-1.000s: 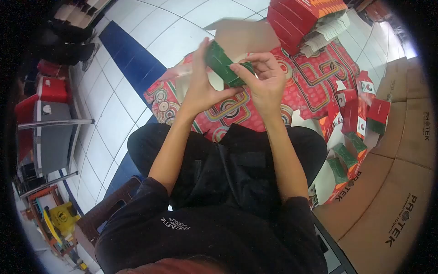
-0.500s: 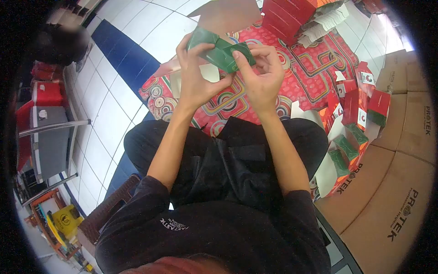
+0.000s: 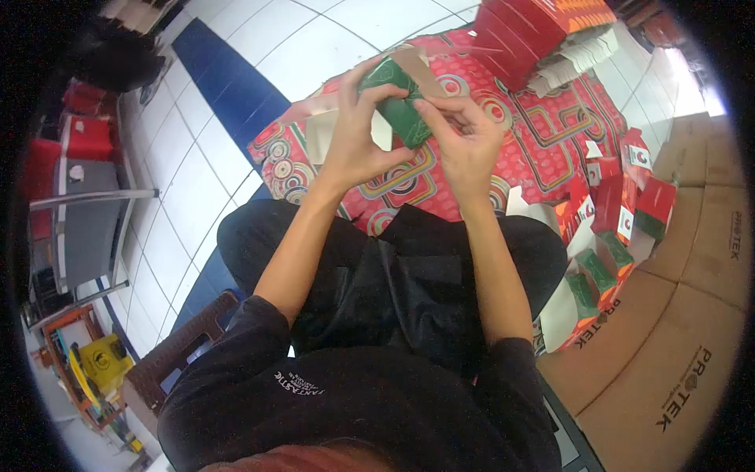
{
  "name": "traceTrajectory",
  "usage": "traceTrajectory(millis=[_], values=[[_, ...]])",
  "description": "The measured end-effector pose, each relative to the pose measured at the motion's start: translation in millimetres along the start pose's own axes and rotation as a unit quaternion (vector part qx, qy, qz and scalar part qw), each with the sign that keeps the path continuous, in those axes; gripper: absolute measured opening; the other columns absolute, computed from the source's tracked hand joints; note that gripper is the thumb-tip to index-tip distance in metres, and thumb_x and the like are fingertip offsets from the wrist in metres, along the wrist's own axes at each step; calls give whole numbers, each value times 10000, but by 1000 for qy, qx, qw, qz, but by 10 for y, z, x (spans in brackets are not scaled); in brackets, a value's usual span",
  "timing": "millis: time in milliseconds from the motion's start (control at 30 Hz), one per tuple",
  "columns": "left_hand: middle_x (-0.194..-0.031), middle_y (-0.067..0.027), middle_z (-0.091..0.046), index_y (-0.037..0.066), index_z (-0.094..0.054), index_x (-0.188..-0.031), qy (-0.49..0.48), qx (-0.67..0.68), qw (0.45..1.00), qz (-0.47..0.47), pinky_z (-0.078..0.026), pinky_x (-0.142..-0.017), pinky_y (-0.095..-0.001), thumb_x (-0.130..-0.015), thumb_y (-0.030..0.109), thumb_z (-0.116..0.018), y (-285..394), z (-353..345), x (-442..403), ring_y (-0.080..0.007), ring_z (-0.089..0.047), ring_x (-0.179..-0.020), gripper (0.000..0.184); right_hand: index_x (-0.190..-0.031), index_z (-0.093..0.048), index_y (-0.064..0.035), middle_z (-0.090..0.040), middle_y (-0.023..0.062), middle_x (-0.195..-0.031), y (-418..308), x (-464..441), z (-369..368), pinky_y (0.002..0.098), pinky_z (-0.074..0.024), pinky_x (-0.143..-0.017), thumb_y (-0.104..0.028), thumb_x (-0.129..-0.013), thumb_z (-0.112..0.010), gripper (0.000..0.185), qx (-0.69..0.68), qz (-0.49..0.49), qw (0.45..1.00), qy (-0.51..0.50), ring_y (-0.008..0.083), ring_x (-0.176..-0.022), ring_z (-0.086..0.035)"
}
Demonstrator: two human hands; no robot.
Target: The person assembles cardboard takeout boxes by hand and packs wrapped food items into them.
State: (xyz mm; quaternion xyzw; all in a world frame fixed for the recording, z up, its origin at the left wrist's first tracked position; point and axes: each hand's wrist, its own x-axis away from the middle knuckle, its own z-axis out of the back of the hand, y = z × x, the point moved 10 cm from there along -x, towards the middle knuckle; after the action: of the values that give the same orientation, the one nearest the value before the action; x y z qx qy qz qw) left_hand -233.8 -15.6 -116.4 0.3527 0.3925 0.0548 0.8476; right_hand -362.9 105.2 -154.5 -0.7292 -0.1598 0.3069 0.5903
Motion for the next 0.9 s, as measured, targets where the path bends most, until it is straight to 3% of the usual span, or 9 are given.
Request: traceTrajectory(millis=[100, 267, 400, 433, 533, 600, 733, 833, 900], values=[[-1649, -222, -387, 162, -628, -1359, 17, 56, 998, 28, -439, -1209, -548, -600, 161, -994, -138, 41, 0, -459, -399, -1541, 842, -1235, -748, 68, -788, 146, -1205, -194, 14, -138, 297, -593, -947, 18, -935, -852, 320, 59, 54, 996, -32, 168, -1103, -750], [-1636, -201, -462, 101, -502, -1585, 7, -9, 999, -50, -455, -1189, -541, -659, 283, -1033, 95, 384, -127, -386, -482, -1487, 1083, -1245, -748, 74, -795, 118, -1179, -117, -9, -103, 276, -594, -890, 14, -912, -869, 360, 12, 58, 998, -13, 139, -1032, -746], [-1535, -184, -556, 14, -534, -1493, 297, 114, 948, 31, -493, -1140, -467, -951, 109, -763, -706, 1639, 41, -318, -556, -1405, 596, -1248, -745, 70, -816, 106, -1038, 22, -99, 171, 210, -560, -735, -14, -931, -860, 348, 31, -60, 997, 29, 77, -880, -720], [-1427, -193, -600, -20, -574, -1402, 321, -32, 942, 92, -519, -1081, -439, -940, 17, -666, -932, 1899, 164, -334, -619, -1298, 472, -1243, -748, 66, -821, 107, -1003, 66, -117, 213, 189, -538, -691, -23, -943, -850, 329, 43, -92, 995, 12, 58, -840, -709], [-1501, -229, -626, -20, -548, -1502, -58, -392, 838, 375, -516, -1147, -467, -887, 124, -757, -2525, 1801, 950, -368, -619, -1395, 665, -1206, -761, 74, -817, 132, -961, 268, -116, 306, 253, -558, -715, -74, -902, -869, 355, 132, -137, 979, -78, 103, -821, -724], [-1569, -291, -581, 2, -445, -1636, -345, -340, 734, 477, -459, -1231, -432, -606, 211, -999, -2876, 1124, 1446, -380, -519, -1515, 1188, -1178, -772, 75, -817, 147, -938, 499, -67, 201, 312, -572, -769, -110, -852, -883, 392, 163, -117, 967, -160, 156, -826, -745], [-1657, -283, -503, -29, -307, -1700, -335, -243, 759, 503, -436, -1259, -432, -478, 260, -1051, -3006, 588, 1617, -355, -500, -1545, 1459, -1146, -791, 46, -839, 170, -988, 524, 33, 68, 301, -571, -762, -98, -856, -874, 334, 138, -148, 964, -175, 161, -863, -771], [-1575, -281, -582, -41, -266, -1694, -289, -225, 843, 394, -460, -1238, -492, -481, 315, -1061, -3013, 380, 1492, -404, -539, -1498, 1494, -1145, -791, 44, -840, 172, -974, 550, -32, 101, 305, -568, -738, -100, -855, -874, 335, 127, -79, 979, -140, 154, -816, -753], [-1642, -265, -489, -112, -207, -1667, -412, -71, 863, 282, -420, -1266, -429, -518, 373, -1061, -2605, -60, 1305, -314, -525, -1509, 1512, -1149, -792, 38, -840, 176, -954, 657, -74, 142, 315, -572, -740, -116, -857, -876, 341, 113, -74, 983, -123, 153, -809, -752]])
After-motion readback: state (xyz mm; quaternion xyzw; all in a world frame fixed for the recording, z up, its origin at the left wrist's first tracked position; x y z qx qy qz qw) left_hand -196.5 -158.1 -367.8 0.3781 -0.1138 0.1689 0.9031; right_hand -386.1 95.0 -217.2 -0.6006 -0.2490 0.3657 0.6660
